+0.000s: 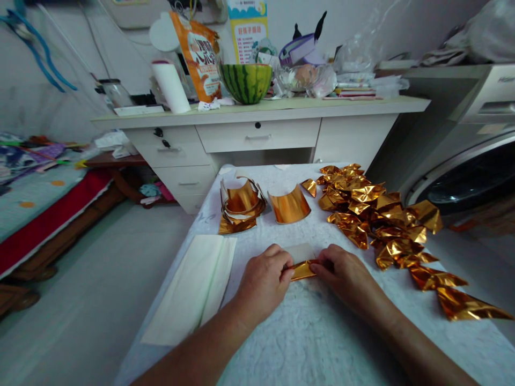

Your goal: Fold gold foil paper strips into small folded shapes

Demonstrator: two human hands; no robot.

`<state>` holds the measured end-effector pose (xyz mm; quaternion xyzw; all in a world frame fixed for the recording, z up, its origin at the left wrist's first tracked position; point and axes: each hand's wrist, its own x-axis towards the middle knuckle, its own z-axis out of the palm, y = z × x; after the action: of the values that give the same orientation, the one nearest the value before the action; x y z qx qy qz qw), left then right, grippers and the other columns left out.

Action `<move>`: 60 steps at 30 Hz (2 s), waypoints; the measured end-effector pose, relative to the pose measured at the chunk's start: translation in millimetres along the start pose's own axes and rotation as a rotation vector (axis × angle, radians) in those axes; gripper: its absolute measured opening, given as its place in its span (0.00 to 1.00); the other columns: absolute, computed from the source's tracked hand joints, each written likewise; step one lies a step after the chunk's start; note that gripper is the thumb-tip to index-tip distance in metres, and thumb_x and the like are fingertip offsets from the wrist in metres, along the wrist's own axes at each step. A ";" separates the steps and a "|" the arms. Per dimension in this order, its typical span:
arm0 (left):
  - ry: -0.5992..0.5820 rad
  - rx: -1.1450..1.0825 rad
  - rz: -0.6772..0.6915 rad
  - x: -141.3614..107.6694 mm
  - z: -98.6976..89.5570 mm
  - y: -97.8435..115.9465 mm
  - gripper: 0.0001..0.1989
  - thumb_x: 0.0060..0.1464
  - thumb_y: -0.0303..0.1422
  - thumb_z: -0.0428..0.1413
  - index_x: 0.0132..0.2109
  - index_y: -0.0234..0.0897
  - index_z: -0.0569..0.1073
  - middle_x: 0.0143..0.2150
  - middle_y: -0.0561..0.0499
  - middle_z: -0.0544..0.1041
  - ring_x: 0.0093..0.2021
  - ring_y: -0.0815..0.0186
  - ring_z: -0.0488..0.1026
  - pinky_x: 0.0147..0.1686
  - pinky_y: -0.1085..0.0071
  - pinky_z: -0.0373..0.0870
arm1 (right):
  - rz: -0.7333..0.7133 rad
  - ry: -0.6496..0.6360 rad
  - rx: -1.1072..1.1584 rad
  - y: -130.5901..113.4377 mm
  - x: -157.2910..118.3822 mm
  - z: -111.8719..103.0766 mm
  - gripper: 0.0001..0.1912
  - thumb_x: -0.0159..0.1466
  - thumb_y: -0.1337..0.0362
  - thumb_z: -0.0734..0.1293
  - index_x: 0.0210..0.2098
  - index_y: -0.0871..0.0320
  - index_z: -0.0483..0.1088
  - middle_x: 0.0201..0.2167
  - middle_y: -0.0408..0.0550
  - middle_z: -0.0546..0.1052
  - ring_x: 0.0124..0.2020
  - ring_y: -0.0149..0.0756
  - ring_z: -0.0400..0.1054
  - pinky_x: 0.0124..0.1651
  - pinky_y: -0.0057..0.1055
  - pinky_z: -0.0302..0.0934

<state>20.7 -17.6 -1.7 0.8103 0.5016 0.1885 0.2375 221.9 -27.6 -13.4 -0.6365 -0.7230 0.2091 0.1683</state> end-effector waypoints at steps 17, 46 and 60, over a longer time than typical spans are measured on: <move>-0.001 0.153 -0.040 0.9 5.7 -1.7 0.01 0.55 0.29 0.56 0.35 0.40 0.71 0.37 0.52 0.71 0.43 0.60 0.67 0.43 0.65 0.61 | 0.113 0.056 -0.131 -9.5 -1.0 7.4 0.05 0.61 0.60 0.65 0.34 0.55 0.68 0.33 0.44 0.70 0.32 0.36 0.68 0.31 0.30 0.53; -0.015 -0.160 -0.126 12.1 0.6 -12.3 0.18 0.47 0.27 0.59 0.48 0.39 0.72 0.44 0.49 0.76 0.48 0.57 0.69 0.50 0.61 0.62 | 0.047 0.001 0.541 -4.8 -1.0 8.3 0.09 0.58 0.65 0.65 0.38 0.54 0.62 0.27 0.41 0.73 0.26 0.32 0.67 0.28 0.27 0.58; -0.139 -0.484 -0.151 11.1 -0.4 -25.4 0.07 0.49 0.34 0.59 0.35 0.35 0.75 0.29 0.55 0.71 0.32 0.66 0.69 0.30 0.74 0.61 | 0.031 -0.054 0.765 -6.3 -1.8 -0.9 0.08 0.59 0.58 0.66 0.32 0.58 0.70 0.26 0.42 0.73 0.27 0.31 0.66 0.31 0.28 0.60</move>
<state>6.8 2.2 -15.2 0.7013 0.4832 0.2285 0.4718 217.3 -30.0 -9.3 -0.5328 -0.5873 0.4831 0.3712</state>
